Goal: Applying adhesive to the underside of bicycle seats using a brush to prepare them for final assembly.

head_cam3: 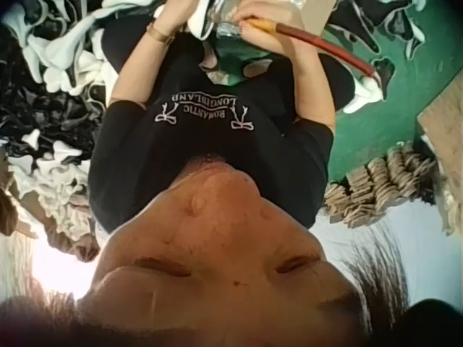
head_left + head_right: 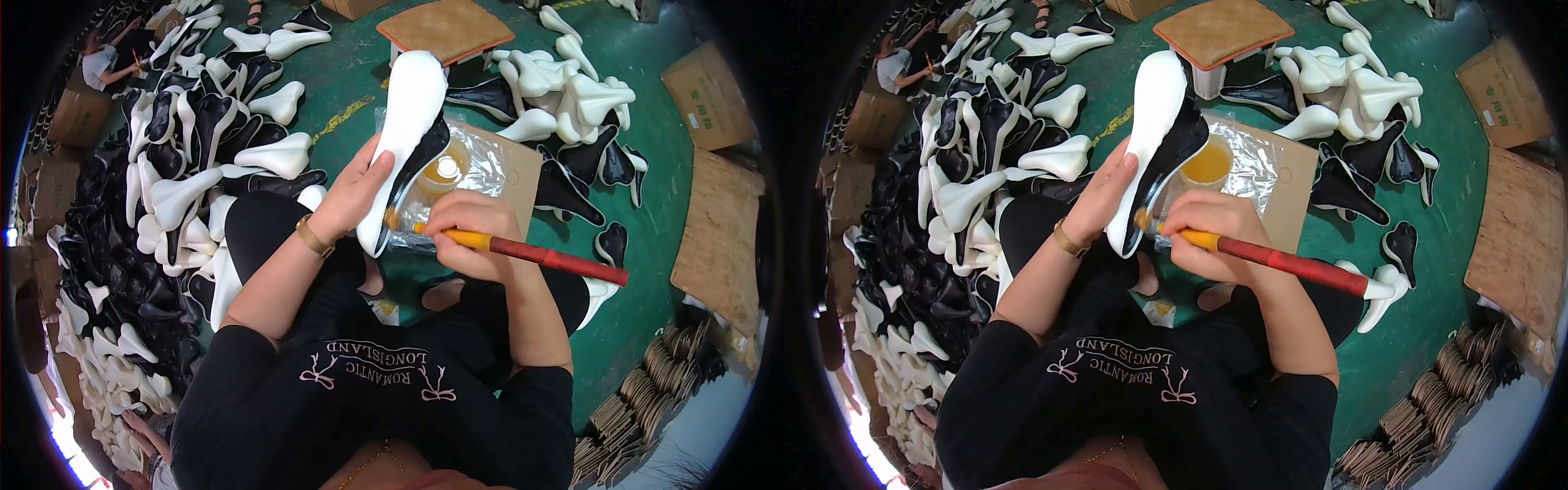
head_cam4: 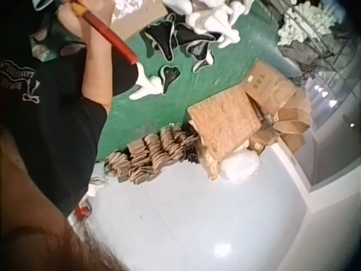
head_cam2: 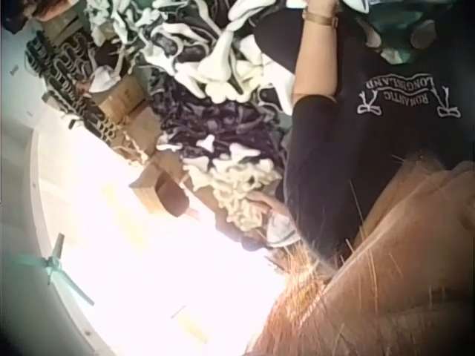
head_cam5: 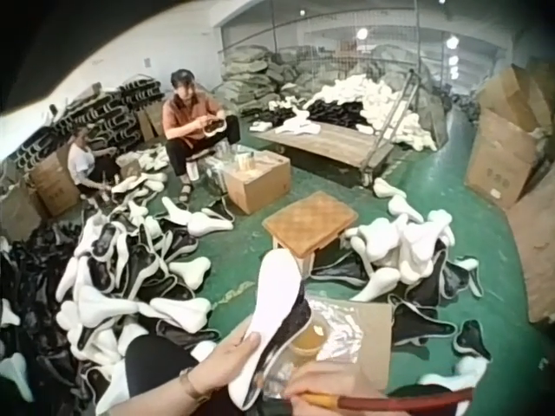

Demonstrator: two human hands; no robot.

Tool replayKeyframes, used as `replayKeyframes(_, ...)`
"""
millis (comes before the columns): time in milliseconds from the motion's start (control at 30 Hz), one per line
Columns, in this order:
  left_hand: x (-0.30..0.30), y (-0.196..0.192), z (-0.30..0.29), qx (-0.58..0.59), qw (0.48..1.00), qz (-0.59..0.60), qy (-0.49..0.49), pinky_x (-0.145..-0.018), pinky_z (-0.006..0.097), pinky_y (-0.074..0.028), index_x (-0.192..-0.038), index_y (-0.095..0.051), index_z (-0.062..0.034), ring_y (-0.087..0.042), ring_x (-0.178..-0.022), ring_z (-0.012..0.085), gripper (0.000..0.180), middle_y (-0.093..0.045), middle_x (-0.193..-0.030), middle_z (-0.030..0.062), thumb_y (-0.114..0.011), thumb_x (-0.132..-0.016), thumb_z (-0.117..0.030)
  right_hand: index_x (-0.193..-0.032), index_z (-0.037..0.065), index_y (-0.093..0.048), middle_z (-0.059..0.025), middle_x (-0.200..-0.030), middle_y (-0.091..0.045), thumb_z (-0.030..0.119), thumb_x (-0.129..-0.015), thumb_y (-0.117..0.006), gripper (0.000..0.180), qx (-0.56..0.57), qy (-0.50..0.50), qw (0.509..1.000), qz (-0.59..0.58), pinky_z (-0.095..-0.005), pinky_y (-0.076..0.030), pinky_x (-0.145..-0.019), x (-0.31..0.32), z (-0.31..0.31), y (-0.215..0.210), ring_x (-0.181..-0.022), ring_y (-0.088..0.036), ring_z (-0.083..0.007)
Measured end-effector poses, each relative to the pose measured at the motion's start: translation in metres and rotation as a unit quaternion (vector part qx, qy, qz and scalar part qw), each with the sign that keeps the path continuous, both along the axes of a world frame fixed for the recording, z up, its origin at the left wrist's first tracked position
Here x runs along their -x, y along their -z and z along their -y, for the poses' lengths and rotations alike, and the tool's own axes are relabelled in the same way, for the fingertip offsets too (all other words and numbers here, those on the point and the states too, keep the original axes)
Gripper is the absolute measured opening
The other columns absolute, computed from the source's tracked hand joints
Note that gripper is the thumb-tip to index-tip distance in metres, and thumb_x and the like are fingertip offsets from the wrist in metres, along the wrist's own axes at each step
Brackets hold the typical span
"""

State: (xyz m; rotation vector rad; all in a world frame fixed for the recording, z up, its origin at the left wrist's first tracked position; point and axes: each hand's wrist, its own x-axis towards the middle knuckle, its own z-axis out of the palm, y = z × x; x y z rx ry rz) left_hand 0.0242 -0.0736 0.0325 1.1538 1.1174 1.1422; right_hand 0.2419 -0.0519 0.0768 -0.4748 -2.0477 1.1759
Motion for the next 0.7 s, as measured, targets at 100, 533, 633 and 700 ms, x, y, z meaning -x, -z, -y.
replayKeyframes(100,-0.007,-0.003,-0.005,0.019,0.997,0.079,-0.015,-0.099,0.027,-0.039,-0.143,-0.031,-0.0022,-0.048,-0.117,0.0117,0.051,-0.050,-0.130,0.0068,-0.039,-0.102,-0.033,-0.079,0.002,-0.067,-0.0089,-0.080,-0.064,-0.001,-0.068,-0.064,0.012,0.050,0.018,0.999,-0.002,-0.0285,-0.050,-0.068,-0.013,-0.006,-0.003,-0.074,-0.062,-0.0191)
replayKeyframes(533,-0.011,0.001,-0.006,0.003,0.996,0.083,-0.021,-0.103,0.027,-0.034,-0.145,-0.028,-0.0015,-0.042,-0.122,0.0131,0.056,-0.047,-0.136,0.0084,-0.040,-0.102,-0.035,-0.083,-0.001,-0.066,-0.0109,-0.085,-0.063,-0.004,-0.072,-0.062,0.012,-0.055,0.223,0.973,-0.011,-0.0281,-0.050,-0.067,-0.010,-0.016,0.008,-0.072,-0.062,-0.0192)
replayKeyframes(633,-0.013,0.011,-0.007,-0.053,0.998,0.018,-0.029,-0.103,0.028,-0.033,-0.145,-0.028,-0.0011,-0.042,-0.123,0.0138,0.056,-0.046,-0.136,0.0084,-0.042,-0.101,-0.035,-0.081,0.002,-0.066,-0.0113,-0.082,-0.063,-0.003,-0.068,-0.065,0.014,-0.147,0.247,0.958,0.019,-0.0299,-0.052,-0.063,-0.003,-0.008,0.002,-0.071,-0.065,-0.0249)
replayKeyframes(700,-0.011,0.008,-0.007,-0.053,0.998,0.019,-0.021,-0.103,0.028,-0.033,-0.145,-0.028,-0.0009,-0.042,-0.123,0.0140,0.057,-0.046,-0.136,0.0085,-0.043,-0.101,-0.035,-0.081,0.002,-0.066,-0.0106,-0.081,-0.063,-0.003,-0.067,-0.065,0.014,-0.127,0.147,0.981,0.007,-0.0288,-0.051,-0.060,-0.002,-0.002,-0.006,-0.068,-0.065,-0.0246)
